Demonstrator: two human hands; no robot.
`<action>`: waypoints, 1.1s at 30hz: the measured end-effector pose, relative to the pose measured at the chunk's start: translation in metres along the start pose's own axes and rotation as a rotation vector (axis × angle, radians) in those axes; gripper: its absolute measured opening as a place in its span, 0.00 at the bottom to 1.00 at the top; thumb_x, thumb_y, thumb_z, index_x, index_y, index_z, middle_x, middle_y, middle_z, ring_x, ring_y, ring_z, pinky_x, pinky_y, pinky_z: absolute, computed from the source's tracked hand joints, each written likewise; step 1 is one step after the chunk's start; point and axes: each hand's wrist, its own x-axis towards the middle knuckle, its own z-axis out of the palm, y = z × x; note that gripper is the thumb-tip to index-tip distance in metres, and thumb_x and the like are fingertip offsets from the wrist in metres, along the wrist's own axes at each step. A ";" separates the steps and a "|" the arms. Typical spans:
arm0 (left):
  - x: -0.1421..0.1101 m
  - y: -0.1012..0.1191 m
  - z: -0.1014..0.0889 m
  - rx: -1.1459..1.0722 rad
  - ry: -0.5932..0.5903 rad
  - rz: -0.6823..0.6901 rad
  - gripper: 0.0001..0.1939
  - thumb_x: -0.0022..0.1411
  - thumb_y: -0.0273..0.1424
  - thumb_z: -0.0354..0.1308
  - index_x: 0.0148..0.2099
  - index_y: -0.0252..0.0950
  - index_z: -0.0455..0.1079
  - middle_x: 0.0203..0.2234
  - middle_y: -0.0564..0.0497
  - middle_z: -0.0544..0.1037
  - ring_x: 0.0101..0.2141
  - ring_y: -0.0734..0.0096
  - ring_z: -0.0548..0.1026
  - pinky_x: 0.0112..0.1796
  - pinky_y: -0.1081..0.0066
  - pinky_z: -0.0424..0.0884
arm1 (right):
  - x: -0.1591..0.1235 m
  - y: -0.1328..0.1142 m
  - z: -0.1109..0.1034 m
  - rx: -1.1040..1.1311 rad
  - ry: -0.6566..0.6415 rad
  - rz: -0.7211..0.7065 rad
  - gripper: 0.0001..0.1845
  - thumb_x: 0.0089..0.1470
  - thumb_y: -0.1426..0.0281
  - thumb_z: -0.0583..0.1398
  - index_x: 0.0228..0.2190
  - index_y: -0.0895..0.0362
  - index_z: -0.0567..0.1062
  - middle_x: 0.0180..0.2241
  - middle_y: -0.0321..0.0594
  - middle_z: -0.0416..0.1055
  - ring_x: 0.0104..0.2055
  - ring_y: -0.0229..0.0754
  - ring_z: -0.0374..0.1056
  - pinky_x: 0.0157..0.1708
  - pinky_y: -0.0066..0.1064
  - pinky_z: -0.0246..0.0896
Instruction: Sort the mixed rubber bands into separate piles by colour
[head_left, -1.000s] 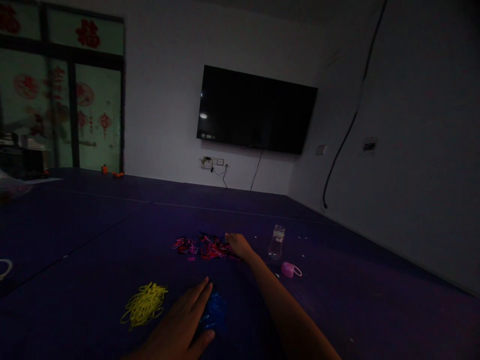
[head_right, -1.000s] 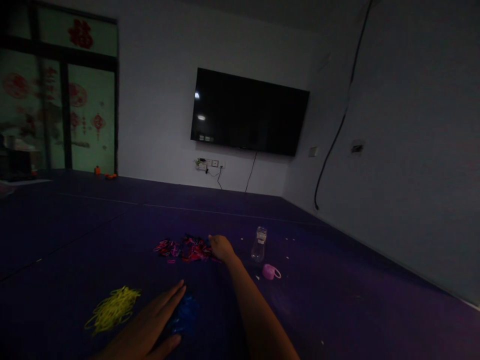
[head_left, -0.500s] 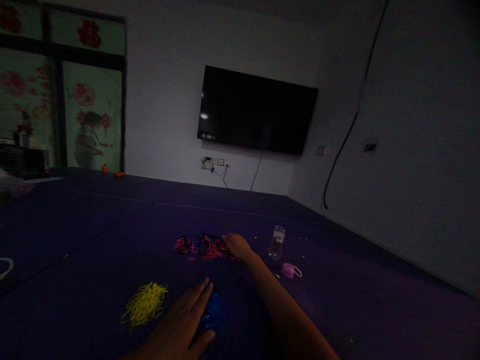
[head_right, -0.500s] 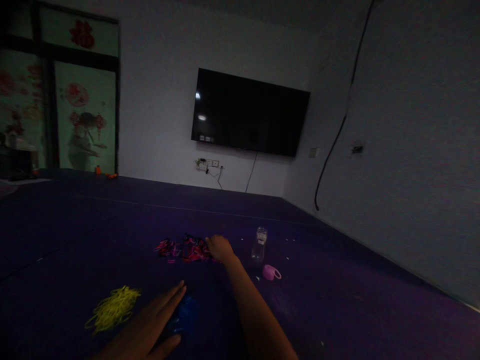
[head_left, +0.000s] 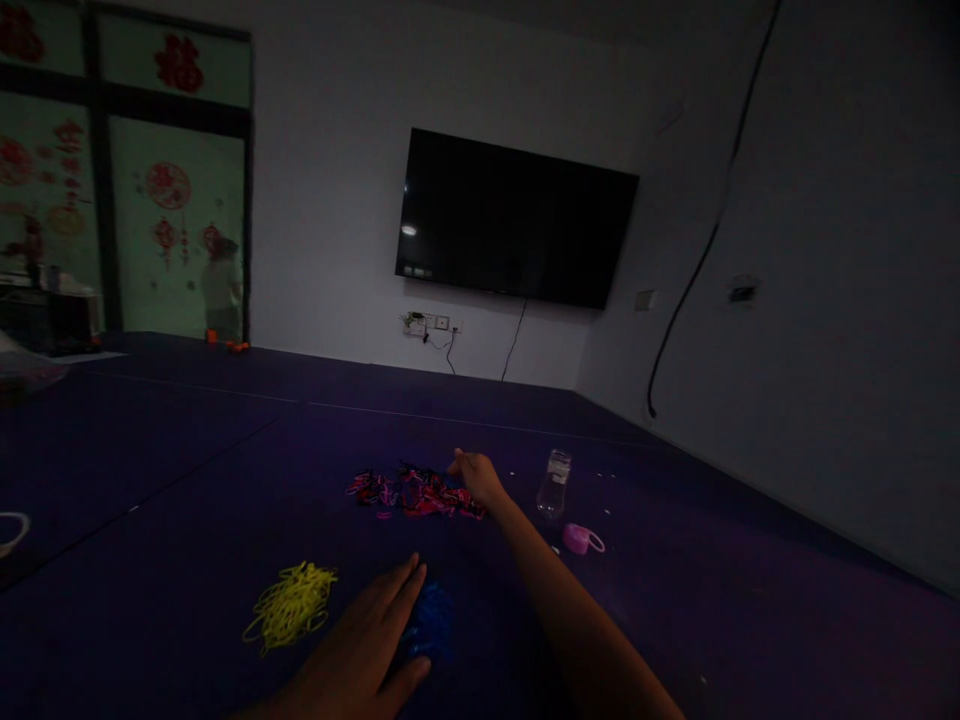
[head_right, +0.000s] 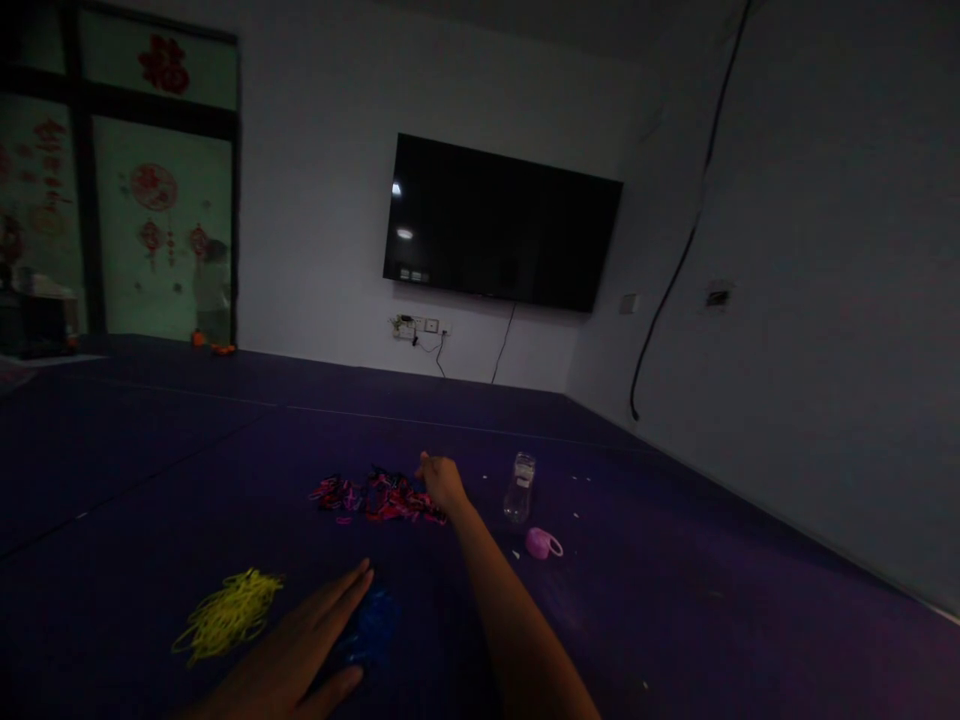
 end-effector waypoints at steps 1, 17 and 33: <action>0.000 0.001 -0.001 -0.006 0.004 0.001 0.37 0.60 0.34 0.50 0.67 0.42 0.39 0.64 0.48 0.48 0.60 0.54 0.54 0.56 0.53 0.57 | 0.000 0.000 0.000 0.010 -0.001 0.004 0.37 0.63 0.59 0.36 0.29 0.61 0.79 0.31 0.46 0.77 0.35 0.41 0.71 0.36 0.26 0.59; -0.001 -0.005 0.004 0.018 -0.029 0.007 0.38 0.60 0.35 0.49 0.68 0.42 0.34 0.64 0.47 0.46 0.61 0.53 0.52 0.56 0.51 0.56 | -0.007 0.006 0.003 0.005 -0.144 0.084 0.37 0.62 0.55 0.39 0.27 0.61 0.81 0.29 0.45 0.77 0.33 0.40 0.71 0.36 0.25 0.58; 0.000 -0.008 0.007 -0.012 0.009 0.023 0.39 0.59 0.34 0.51 0.67 0.44 0.35 0.64 0.50 0.48 0.60 0.53 0.54 0.55 0.52 0.57 | -0.006 0.005 0.002 0.074 -0.136 0.108 0.39 0.61 0.52 0.39 0.29 0.63 0.80 0.31 0.49 0.77 0.35 0.43 0.72 0.36 0.28 0.59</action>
